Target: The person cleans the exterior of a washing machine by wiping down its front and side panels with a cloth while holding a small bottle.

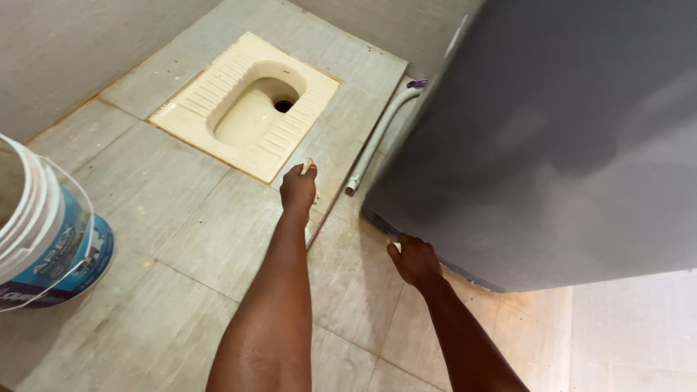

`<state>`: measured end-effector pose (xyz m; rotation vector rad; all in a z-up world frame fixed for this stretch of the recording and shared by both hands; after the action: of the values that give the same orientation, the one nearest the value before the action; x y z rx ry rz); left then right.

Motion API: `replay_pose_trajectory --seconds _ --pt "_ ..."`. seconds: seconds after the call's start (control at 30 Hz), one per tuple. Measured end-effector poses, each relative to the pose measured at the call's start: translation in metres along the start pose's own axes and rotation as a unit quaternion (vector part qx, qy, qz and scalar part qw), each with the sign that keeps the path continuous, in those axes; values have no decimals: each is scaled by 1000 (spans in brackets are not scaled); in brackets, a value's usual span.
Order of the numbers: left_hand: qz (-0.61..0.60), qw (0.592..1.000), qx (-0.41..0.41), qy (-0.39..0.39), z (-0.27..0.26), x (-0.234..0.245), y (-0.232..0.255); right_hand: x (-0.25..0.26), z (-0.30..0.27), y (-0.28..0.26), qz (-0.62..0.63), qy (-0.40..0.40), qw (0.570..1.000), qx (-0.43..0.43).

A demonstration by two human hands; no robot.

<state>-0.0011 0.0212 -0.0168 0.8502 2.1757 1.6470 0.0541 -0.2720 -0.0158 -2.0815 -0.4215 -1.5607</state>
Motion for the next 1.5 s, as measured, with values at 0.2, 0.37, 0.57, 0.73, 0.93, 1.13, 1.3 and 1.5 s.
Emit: replay_pose_trajectory --seconds 0.2,0.37,0.57,0.73,0.93,1.13,1.3,1.5 --pt "-1 999 32 -23 -14 -12 9 7 -16 19 21 -13 999 -27" --pt "56 998 -11 7 -13 -30 -1 0 -22 24 27 -25 999 -24" --pt "32 999 6 -15 -22 -37 0 5 -29 35 43 15 999 13" --pt "35 999 17 -18 -18 -46 -7 39 -42 44 129 32 990 -53" --pt "7 999 23 -38 -23 -57 -9 51 -50 48 207 121 971 -26" --pt "-8 999 15 -42 -29 -59 -6 50 -48 80 297 286 911 23" --pt "25 999 15 -38 -31 -56 -4 36 -43 97 357 289 887 41" --pt "26 998 26 -43 -33 -49 -5 -19 -34 78 292 138 946 -38"
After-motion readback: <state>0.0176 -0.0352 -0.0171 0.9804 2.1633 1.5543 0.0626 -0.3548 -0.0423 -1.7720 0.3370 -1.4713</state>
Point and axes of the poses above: each hand's wrist, its own z-axis towards the middle knuckle, its own x-axis out of the back of the hand, y = z × x, the point moved 2 cm from there along z, towards the middle knuckle, and after that the axes turned 1 degree about z, right-handed, at the moved point
